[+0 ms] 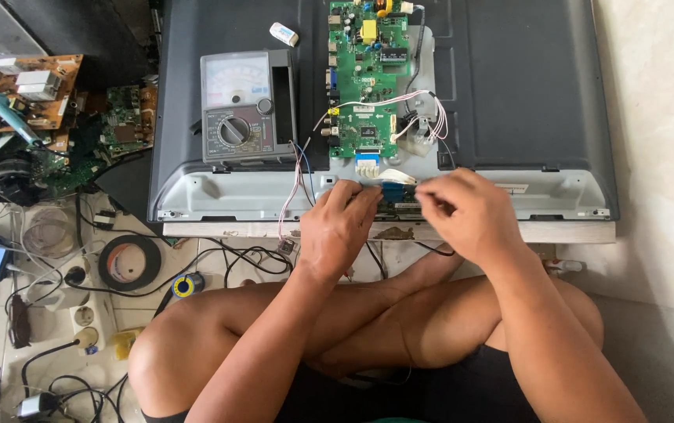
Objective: Testing and repairing internal television components using a multimeter and connecting ribbon cables.
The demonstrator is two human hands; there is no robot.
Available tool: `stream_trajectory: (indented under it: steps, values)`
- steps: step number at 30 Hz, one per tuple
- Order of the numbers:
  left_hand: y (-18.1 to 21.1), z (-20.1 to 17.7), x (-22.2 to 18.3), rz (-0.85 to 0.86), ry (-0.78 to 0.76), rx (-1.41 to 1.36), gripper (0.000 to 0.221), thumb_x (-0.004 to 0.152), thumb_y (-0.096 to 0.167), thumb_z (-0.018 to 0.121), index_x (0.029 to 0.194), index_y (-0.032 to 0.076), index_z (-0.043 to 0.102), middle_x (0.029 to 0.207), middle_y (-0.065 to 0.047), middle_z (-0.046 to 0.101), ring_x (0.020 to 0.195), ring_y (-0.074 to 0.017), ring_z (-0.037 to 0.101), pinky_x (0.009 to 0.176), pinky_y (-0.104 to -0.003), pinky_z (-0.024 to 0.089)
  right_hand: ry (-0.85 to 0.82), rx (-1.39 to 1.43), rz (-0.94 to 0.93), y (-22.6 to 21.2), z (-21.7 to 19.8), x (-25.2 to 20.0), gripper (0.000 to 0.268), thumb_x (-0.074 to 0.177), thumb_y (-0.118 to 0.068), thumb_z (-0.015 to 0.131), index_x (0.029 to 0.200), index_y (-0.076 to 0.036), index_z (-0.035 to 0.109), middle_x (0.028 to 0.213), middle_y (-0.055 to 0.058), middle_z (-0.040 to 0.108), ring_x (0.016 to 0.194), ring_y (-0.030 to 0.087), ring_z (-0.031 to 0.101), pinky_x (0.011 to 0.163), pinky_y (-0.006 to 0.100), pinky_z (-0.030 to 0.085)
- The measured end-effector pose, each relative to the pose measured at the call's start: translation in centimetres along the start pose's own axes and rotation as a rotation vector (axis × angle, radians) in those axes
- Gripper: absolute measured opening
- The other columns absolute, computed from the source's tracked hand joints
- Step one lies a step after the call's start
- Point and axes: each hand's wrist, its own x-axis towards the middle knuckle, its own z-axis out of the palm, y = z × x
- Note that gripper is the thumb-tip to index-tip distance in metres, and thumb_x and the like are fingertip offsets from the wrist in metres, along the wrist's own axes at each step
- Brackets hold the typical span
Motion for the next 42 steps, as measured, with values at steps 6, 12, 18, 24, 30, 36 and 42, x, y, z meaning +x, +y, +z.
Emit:
stream_trajectory:
  steps: [6, 12, 18, 24, 30, 36, 42]
  values:
    - [-0.1, -0.1, -0.1, 0.021, 0.021, -0.008, 0.003, 0.095, 0.031, 0.074, 0.096, 0.029, 0.075, 0.087, 0.009, 0.057, 0.068, -0.0127, 0.066, 0.058, -0.024, 0.056, 0.034, -0.159, -0.105, 0.4, 1.3, -0.9, 0.019, 0.089, -0.011, 0.069, 0.096, -0.027, 0.076, 0.077, -0.008, 0.060, 0.055, 0.017, 0.060, 0.055, 0.033, 0.056]
    - [-0.2, 0.2, -0.3, 0.027, 0.043, -0.021, 0.002, 0.093, 0.030, 0.072, 0.094, 0.029, 0.073, 0.087, 0.009, 0.057, 0.069, -0.0133, 0.066, 0.060, -0.024, 0.056, 0.039, -0.215, -0.166, 0.7, 2.1, -0.7, 0.017, 0.085, -0.011, 0.072, 0.093, -0.025, 0.075, 0.078, -0.008, 0.059, 0.054, 0.017, 0.060, 0.050, 0.032, 0.054]
    - [-0.4, 0.2, -0.1, 0.047, 0.044, 0.008, 0.003, 0.091, 0.030, 0.072, 0.095, 0.030, 0.072, 0.087, 0.009, 0.056, 0.069, -0.0114, 0.066, 0.062, -0.023, 0.056, 0.050, -0.225, -0.164, 1.2, 2.7, -0.8, 0.016, 0.082, -0.012, 0.073, 0.094, -0.023, 0.075, 0.081, -0.007, 0.061, 0.055, 0.018, 0.062, 0.048, 0.031, 0.054]
    - [-0.6, -0.2, 0.3, 0.109, 0.040, -0.002, 0.004, 0.092, 0.029, 0.071, 0.096, 0.027, 0.072, 0.085, 0.008, 0.055, 0.067, -0.0128, 0.065, 0.060, -0.023, 0.056, 0.059, -0.251, -0.175, 1.7, 3.2, -0.9, 0.016, 0.081, -0.015, 0.075, 0.095, -0.022, 0.074, 0.082, -0.008, 0.062, 0.056, 0.018, 0.063, 0.049, 0.032, 0.054]
    - [-0.6, -0.1, 0.3, 0.107, 0.025, -0.003, 0.003, 0.094, 0.027, 0.070, 0.096, 0.026, 0.072, 0.085, 0.007, 0.056, 0.067, -0.0136, 0.064, 0.061, -0.024, 0.055, 0.045, -0.217, -0.153, 1.0, 2.8, -0.3, 0.010, 0.082, -0.016, 0.078, 0.092, -0.016, 0.073, 0.077, -0.006, 0.062, 0.056, 0.020, 0.065, 0.045, 0.033, 0.053]
    - [-0.4, -0.4, 0.4, 0.122, 0.015, 0.022, 0.003, 0.093, 0.025, 0.071, 0.096, 0.025, 0.072, 0.085, 0.006, 0.056, 0.068, -0.0134, 0.064, 0.061, -0.023, 0.055, 0.035, -0.235, -0.162, 0.3, 2.2, 0.2, 0.006, 0.086, -0.019, 0.076, 0.089, -0.016, 0.071, 0.073, -0.007, 0.060, 0.054, 0.019, 0.063, 0.045, 0.033, 0.053]
    - [-0.4, -0.4, 0.4, 0.134, 0.013, 0.045, 0.003, 0.093, 0.026, 0.071, 0.096, 0.025, 0.071, 0.085, 0.007, 0.056, 0.067, -0.0128, 0.064, 0.061, -0.023, 0.055, 0.041, -0.261, -0.166, 0.5, 2.5, 0.0, 0.009, 0.084, -0.021, 0.077, 0.087, -0.016, 0.070, 0.074, -0.007, 0.060, 0.053, 0.020, 0.062, 0.044, 0.032, 0.052]
